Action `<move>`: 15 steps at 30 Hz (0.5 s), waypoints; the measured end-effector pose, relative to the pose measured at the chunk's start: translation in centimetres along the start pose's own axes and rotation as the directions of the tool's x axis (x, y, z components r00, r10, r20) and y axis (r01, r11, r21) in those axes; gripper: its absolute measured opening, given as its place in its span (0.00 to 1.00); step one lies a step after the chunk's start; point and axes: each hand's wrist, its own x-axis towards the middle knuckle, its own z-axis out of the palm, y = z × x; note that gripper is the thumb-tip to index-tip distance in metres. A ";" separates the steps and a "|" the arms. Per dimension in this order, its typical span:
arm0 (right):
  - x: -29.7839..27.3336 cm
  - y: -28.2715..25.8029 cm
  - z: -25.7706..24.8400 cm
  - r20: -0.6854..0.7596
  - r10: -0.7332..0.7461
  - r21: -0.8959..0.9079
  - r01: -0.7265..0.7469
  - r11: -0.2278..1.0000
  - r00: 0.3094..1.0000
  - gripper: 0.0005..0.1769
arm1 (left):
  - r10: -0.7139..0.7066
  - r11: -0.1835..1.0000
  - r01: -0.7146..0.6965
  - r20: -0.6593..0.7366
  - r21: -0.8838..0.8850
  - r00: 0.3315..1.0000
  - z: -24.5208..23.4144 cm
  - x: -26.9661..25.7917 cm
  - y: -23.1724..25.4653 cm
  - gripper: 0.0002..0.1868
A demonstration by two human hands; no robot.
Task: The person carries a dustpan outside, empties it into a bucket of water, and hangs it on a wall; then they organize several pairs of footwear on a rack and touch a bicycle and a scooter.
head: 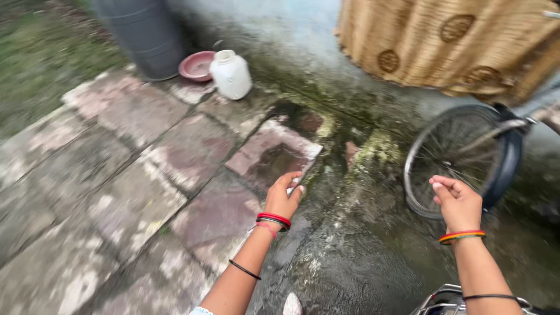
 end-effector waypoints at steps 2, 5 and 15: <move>1.6 -0.4 -1.3 -0.080 -0.006 -0.022 0.004 1.000 0.997 0.12 | 0.008 0.997 -0.003 0.070 -0.073 0.997 3.0 5.4 1.0 0.19; 3.7 0.5 -4.5 -0.208 0.001 -0.092 -0.021 0.996 0.978 0.12 | 0.125 0.984 -0.086 0.260 -0.157 0.958 8.7 11.7 4.0 0.20; 14.6 9.9 -18.8 -0.475 0.143 -0.138 -0.234 0.962 0.868 0.13 | 0.491 0.859 -0.338 0.434 -0.384 0.755 29.4 24.8 15.5 0.18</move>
